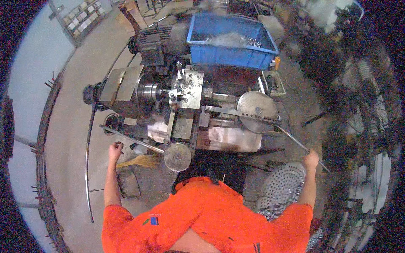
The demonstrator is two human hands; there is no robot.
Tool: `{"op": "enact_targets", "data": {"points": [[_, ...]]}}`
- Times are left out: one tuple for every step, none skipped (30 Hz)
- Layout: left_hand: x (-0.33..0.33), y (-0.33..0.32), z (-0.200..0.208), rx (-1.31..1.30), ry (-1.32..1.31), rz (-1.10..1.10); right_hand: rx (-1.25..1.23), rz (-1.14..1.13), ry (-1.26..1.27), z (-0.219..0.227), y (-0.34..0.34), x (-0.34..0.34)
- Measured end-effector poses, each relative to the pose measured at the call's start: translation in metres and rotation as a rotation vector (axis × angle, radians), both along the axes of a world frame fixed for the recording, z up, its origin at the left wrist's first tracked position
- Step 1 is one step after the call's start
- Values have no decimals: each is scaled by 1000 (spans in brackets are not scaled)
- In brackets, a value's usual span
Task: The person operates a metal turning machine in a workshop, repeatedly loading small metal parts into the machine, activating it with a lever, and removing the processed parts. The person places the finished parts into a perforated metal tray and continues the cycle.
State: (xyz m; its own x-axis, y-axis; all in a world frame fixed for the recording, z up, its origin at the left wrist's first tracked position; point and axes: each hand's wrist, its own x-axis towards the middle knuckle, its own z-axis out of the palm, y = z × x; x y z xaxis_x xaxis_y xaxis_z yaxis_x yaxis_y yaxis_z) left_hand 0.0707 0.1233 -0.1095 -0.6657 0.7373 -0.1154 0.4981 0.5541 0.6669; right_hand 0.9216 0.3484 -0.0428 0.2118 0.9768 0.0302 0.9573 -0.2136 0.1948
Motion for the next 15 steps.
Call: {"op": "enact_targets", "data": {"points": [[-1,3,10,118,-120,48,-17,-30,8,0,0,-3],[2,6,18,255,-187,95,-34,-61,16,-1,1,-8],[12,14,39,265,-226,133,-53,-101,26,-2,-6,-15],[23,20,58,277,-267,177,-76,-131,57,-2,-16,-22],[28,25,69,295,-308,228,-96,-154,88,-2,-30,-32],[27,30,70,276,-351,278,-115,-176,118,-3,-46,-41],[32,37,74,257,-373,265,-110,-102,150,-6,-67,-49],[41,43,79,237,-396,256,-200,-99,252,-2,-86,-65],[52,54,84,217,-423,237,-165,-115,313,-26,-104,-59],[66,57,84,232,-359,302,-105,-74,426,-3,-124,-92],[67,59,81,230,-372,301,-94,-75,640,-18,-136,-93],[65,61,74,227,-382,301,-82,-75,858,-35,-146,-94],[65,63,74,224,-390,298,14,-203,1060,-19,-155,-124],[67,64,75,206,-373,303,-21,-203,1086,-47,-161,-114],[70,64,82,190,-357,308,-54,-201,1113,-54,-162,-119]]}}
